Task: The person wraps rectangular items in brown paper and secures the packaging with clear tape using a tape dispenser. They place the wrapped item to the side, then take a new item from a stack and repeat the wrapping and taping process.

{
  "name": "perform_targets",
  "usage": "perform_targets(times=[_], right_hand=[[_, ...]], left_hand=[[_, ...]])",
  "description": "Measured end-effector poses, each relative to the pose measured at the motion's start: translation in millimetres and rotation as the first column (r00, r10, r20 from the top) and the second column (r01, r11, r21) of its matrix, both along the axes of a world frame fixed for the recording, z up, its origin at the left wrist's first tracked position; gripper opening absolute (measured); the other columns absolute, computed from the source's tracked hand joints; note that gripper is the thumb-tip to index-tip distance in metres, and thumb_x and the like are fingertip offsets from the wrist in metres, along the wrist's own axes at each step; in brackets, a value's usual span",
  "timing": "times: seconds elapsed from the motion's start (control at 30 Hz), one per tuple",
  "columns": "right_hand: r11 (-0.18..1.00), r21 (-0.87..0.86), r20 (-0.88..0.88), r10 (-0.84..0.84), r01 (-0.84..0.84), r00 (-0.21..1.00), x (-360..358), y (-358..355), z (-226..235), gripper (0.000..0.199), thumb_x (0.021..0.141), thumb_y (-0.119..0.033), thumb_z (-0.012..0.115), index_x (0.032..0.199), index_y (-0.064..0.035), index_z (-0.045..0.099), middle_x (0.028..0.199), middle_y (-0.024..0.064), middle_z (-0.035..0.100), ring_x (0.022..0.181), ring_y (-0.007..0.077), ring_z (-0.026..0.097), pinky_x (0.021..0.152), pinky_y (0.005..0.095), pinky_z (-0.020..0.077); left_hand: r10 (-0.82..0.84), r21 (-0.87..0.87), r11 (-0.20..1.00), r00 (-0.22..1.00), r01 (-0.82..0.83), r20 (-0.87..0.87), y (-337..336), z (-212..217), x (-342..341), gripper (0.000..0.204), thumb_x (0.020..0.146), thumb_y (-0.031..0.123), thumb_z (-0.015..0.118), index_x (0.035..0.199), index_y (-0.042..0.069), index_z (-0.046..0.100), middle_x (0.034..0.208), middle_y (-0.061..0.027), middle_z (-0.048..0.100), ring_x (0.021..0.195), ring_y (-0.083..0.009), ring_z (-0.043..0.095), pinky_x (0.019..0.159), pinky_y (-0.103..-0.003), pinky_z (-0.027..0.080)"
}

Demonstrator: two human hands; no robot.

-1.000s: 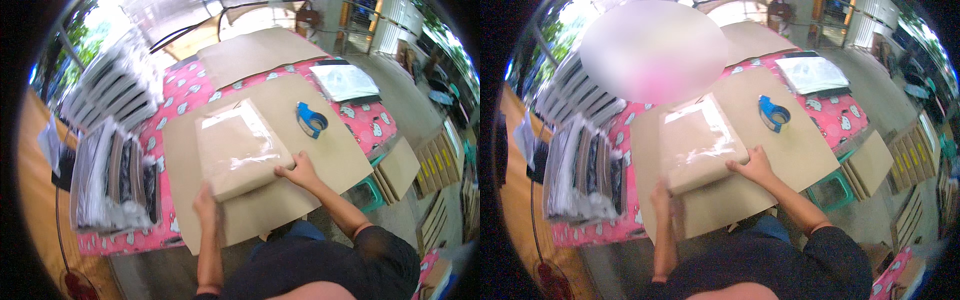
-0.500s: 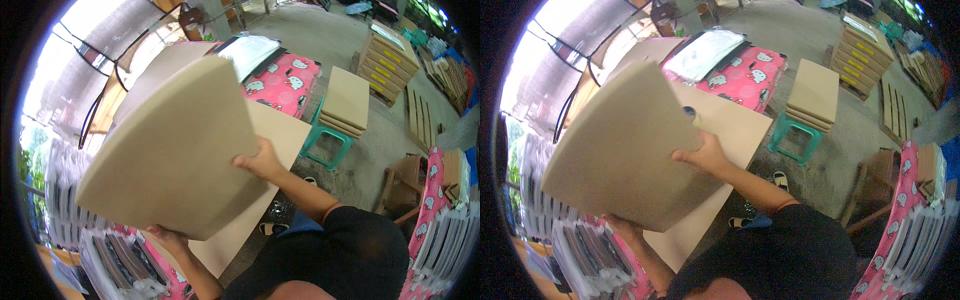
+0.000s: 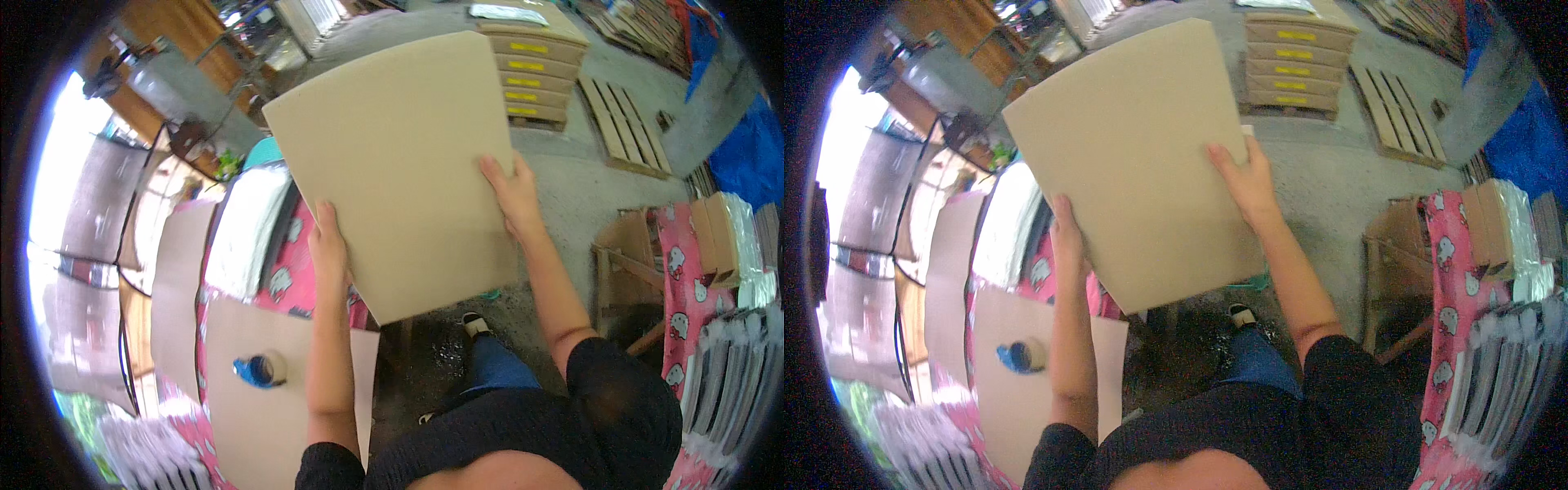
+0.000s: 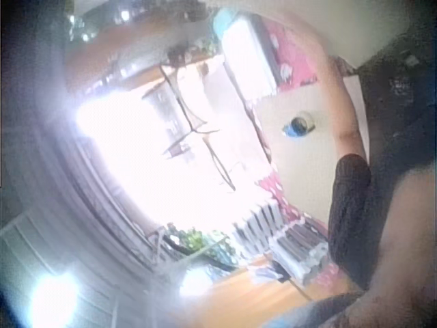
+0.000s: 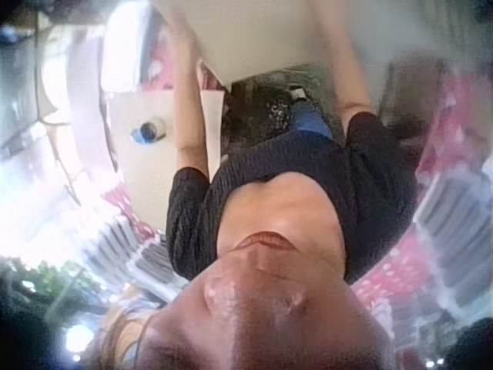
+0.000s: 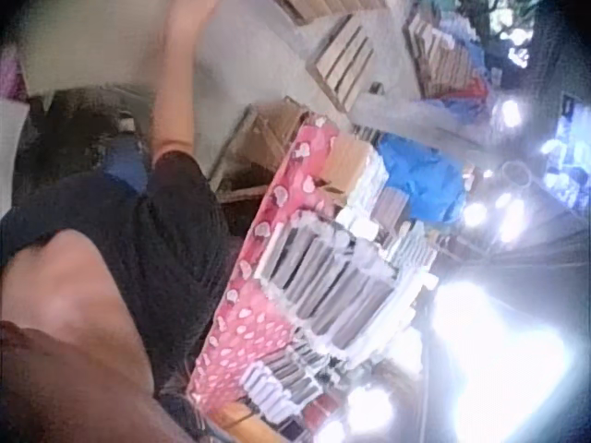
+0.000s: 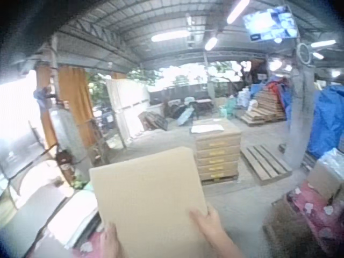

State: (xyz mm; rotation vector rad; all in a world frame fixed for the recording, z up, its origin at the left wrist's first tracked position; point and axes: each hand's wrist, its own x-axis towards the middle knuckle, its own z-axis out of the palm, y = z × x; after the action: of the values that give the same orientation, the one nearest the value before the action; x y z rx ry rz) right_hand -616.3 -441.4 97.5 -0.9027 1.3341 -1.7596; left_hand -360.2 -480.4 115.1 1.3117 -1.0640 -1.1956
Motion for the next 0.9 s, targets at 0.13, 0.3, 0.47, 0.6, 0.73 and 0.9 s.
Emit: perform_targets(times=[0.13,0.3,0.47,0.6,0.73,0.9], right_hand=[[0.987,0.157,0.008,-0.044,0.043,0.999,-73.8,-83.2,-59.5,0.057,0.079,-0.040,0.066,0.113,0.0027,0.051,0.101,0.0142,0.062,0.088,0.0190,0.060,0.076,0.0314,0.0479],[0.762,0.647,-0.285,0.280,-0.032,0.917,-120.9,-112.3,-199.5,0.065,0.081,-0.047,0.059,0.122,0.0019,0.045,0.110,0.0181,0.059,0.096,0.0247,0.060,0.082,0.0347,0.0471],[0.768,0.616,-0.415,0.126,0.175,0.901,-76.5,-47.3,-246.0,0.073,0.083,-0.055,0.048,0.130,0.0011,0.039,0.099,0.0265,0.061,0.097,0.0390,0.058,0.084,0.0412,0.0450],[0.782,0.591,-0.450,0.115,0.199,0.885,-81.4,-53.8,-259.9,0.071,0.085,-0.055,0.044,0.130,0.0002,0.039,0.097,0.0275,0.060,0.095,0.0398,0.058,0.083,0.0424,0.0447],[0.791,0.583,-0.436,0.111,0.187,0.893,-88.8,-62.6,-253.6,0.068,0.086,-0.053,0.043,0.127,0.0012,0.042,0.096,0.0274,0.061,0.093,0.0408,0.058,0.081,0.0438,0.0447],[0.749,0.609,-0.499,0.107,0.261,0.860,-85.4,-67.6,-246.3,0.061,0.088,-0.050,0.043,0.118,0.0032,0.049,0.099,0.0255,0.061,0.094,0.0390,0.058,0.083,0.0417,0.0438]], left_hand=[[-0.083,0.095,0.992,0.996,0.087,-0.044,-104.5,-45.4,-77.3,0.066,0.087,0.051,0.049,0.111,-0.011,0.051,0.103,-0.0168,0.059,0.090,-0.0233,0.059,0.077,-0.032,0.047],[-0.388,0.236,0.920,0.811,0.313,0.438,-148.2,-189.2,-86.4,0.068,0.081,0.050,0.058,0.116,-0.006,0.049,0.109,-0.0183,0.058,0.098,-0.0262,0.057,0.083,-0.035,0.045],[-0.353,0.396,0.891,0.887,0.222,0.297,-95.5,-290.1,-58.2,0.053,0.086,0.038,0.057,0.119,-0.003,0.048,0.110,-0.0142,0.057,0.100,-0.0203,0.053,0.086,-0.034,0.042],[-0.328,0.335,0.906,0.929,0.258,0.171,-106.2,-301.2,-61.1,0.047,0.088,0.037,0.055,0.116,-0.001,0.051,0.105,-0.0117,0.059,0.095,-0.0196,0.055,0.082,-0.033,0.044],[-0.371,0.389,0.892,0.866,0.231,0.336,-118.2,-298.1,-72.0,0.056,0.084,0.043,0.057,0.124,0.006,0.046,0.114,-0.0203,0.056,0.104,-0.0308,0.055,0.090,-0.037,0.041],[-0.342,0.391,0.914,0.723,0.108,0.600,-117.9,-284.4,-78.9,0.059,0.081,0.042,0.058,0.121,0.001,0.046,0.116,-0.0233,0.054,0.107,-0.0347,0.053,0.090,-0.040,0.041]])
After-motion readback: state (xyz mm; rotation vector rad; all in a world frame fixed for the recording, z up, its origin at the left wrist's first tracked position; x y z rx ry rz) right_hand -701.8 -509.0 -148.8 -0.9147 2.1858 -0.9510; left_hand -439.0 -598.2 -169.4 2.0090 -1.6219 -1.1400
